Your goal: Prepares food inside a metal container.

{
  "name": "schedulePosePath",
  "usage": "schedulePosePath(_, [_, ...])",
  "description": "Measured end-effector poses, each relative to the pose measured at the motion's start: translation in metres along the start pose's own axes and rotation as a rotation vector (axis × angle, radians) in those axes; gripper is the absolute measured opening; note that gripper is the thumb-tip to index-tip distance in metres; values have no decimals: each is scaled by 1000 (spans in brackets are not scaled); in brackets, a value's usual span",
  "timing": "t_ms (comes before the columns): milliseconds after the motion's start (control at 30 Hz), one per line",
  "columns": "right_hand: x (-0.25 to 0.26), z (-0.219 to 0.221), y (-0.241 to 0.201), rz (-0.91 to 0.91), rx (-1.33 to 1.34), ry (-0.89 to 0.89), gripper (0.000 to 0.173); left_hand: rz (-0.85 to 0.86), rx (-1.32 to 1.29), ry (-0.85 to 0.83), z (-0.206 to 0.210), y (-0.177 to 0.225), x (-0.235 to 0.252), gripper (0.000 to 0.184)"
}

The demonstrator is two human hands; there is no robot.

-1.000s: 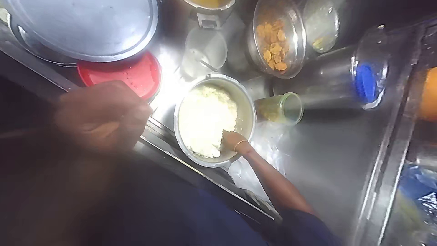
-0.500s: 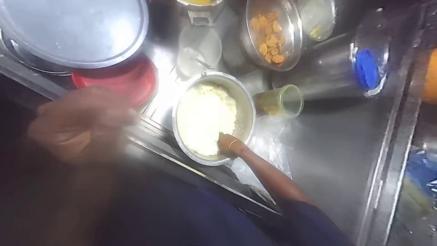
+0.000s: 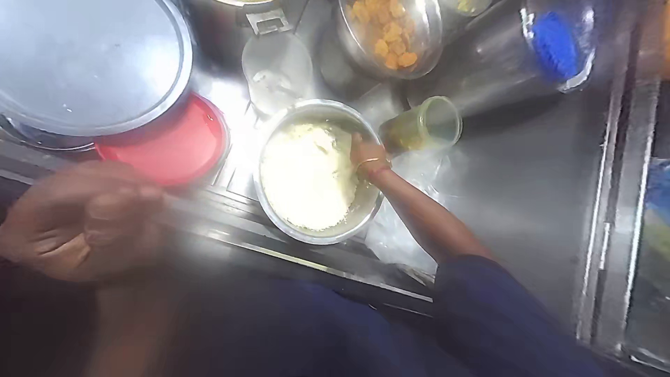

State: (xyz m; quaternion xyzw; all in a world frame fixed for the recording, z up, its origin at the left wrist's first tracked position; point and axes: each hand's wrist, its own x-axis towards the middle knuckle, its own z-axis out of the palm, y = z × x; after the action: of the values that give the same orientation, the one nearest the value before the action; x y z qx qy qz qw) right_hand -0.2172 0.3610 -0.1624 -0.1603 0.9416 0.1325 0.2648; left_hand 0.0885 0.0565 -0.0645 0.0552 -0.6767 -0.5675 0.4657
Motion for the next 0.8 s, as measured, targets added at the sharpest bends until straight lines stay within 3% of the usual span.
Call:
schedulePosePath(67, [-4,28,8,50,-16,-157,49,-4,48,-7,1,3,0,12])
schedulePosePath(167, [-29,35,16,44,-96,-414,45,1,61,-20,2,5,1,13])
schedulePosePath(367, [-30,75,20,-394,-397,-813,41,-5,86,-14,8,9,2,19])
schedulePosePath(500, [-34,96,-12,-584,-225,-843,27,24,97,-28,7,5,4,14])
schedulePosePath(700, [-34,88,-38,-321,392,-764,23,54,153,-61,9,6,7,17])
schedulePosePath(800, [-32,56,-31,-312,405,-626,30,36,149,-19,9,6,4,17])
